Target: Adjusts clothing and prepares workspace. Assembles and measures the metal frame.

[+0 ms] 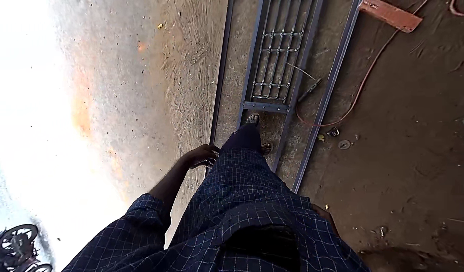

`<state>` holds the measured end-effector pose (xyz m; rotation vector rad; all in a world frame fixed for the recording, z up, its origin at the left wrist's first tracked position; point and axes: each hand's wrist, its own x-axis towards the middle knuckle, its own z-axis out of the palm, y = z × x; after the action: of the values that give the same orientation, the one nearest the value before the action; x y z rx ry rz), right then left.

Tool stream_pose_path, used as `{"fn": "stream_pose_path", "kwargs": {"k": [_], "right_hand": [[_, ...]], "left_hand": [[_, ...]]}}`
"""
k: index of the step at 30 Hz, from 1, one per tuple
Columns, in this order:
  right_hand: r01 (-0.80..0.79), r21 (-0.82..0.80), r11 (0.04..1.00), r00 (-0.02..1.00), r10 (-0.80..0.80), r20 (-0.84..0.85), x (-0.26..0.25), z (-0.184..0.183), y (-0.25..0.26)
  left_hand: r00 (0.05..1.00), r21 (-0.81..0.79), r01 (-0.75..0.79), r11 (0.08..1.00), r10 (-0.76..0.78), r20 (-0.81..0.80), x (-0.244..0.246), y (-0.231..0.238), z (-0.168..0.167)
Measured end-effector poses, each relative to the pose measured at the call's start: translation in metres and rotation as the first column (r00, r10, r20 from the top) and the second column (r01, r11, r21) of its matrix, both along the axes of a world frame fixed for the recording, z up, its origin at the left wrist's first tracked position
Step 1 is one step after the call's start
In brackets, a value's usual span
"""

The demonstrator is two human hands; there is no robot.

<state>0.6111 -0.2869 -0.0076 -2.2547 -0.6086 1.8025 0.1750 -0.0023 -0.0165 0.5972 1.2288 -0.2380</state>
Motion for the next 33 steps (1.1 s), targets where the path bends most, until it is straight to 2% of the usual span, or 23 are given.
{"fn": "stream_pose_path", "kwargs": {"k": [2,4,7,9,11,13,15,17,19,21,22,24,26,28,31,32,33], "right_hand": [[0.031,-0.009,0.999,1.000,-0.031,-0.001,0.004,-0.001,-0.001],[0.056,-0.020,0.998,0.998,-0.056,-0.005,0.006,0.000,0.003],[0.110,-0.080,0.991,0.992,-0.114,-0.049,0.007,0.012,0.012],[0.226,-0.083,0.971,0.967,-0.234,-0.105,0.007,0.022,0.016],[0.295,-0.098,0.951,0.934,-0.308,-0.181,0.008,0.042,0.025],[0.274,-0.126,0.953,0.923,-0.298,-0.243,0.007,0.061,0.034],[0.192,-0.096,0.977,0.953,-0.208,-0.218,0.010,0.063,0.037],[0.047,-0.016,0.999,0.993,-0.049,-0.106,0.006,0.062,0.037],[-0.046,0.132,0.990,0.998,0.051,-0.033,0.004,0.050,0.066],[-0.086,0.309,0.947,0.996,0.094,-0.012,-0.002,0.031,0.134],[-0.109,0.364,0.925,0.993,0.120,-0.008,-0.009,0.023,0.173],[-0.182,0.426,0.886,0.971,0.230,-0.063,-0.027,0.011,0.246],[-0.292,0.504,0.813,0.892,0.422,-0.164,-0.050,0.002,0.304],[-0.405,0.628,0.665,0.737,0.644,-0.206,-0.074,-0.001,0.333],[-0.501,0.777,0.381,0.502,0.859,-0.098,-0.094,0.002,0.327],[-0.526,0.783,0.333,0.436,0.895,-0.088,-0.092,0.008,0.321],[-0.536,0.777,0.330,0.397,0.911,-0.113,-0.085,0.016,0.314]], "left_hand": [[0.993,-0.005,-0.103,0.995,0.104,0.049,0.009,-0.009,-0.002],[0.992,0.012,-0.128,0.992,0.129,-0.017,0.026,-0.009,-0.009],[0.991,0.068,0.055,0.996,-0.046,-0.122,0.055,-0.008,-0.018],[0.976,0.097,0.137,0.986,-0.117,-0.184,0.067,-0.002,-0.019],[0.974,0.118,0.132,0.984,-0.107,-0.201,0.064,0.009,-0.022],[0.984,0.133,0.062,0.989,-0.039,-0.172,0.058,0.031,-0.015],[0.988,0.143,-0.038,0.989,0.059,-0.145,0.056,0.059,-0.013],[0.979,0.141,-0.065,0.988,0.091,-0.183,0.045,0.073,0.001],[0.975,0.157,0.058,0.986,-0.021,-0.223,0.039,0.089,0.021],[0.959,0.192,0.236,0.952,-0.197,-0.204,0.048,0.112,0.040],[0.940,0.236,0.322,0.917,-0.280,-0.193,0.055,0.118,0.050],[0.886,0.410,0.463,0.786,-0.417,-0.203,0.071,0.118,0.073],[0.858,0.588,0.487,0.646,-0.481,-0.182,0.088,0.102,0.097],[0.848,0.686,0.411,0.600,-0.528,-0.046,0.102,0.074,0.123],[0.816,0.749,0.228,0.622,-0.542,0.202,0.101,0.032,0.146],[0.822,0.739,0.166,0.652,-0.506,0.261,0.095,0.021,0.150],[0.835,0.705,0.114,0.700,-0.452,0.313,0.087,0.012,0.153]]}}
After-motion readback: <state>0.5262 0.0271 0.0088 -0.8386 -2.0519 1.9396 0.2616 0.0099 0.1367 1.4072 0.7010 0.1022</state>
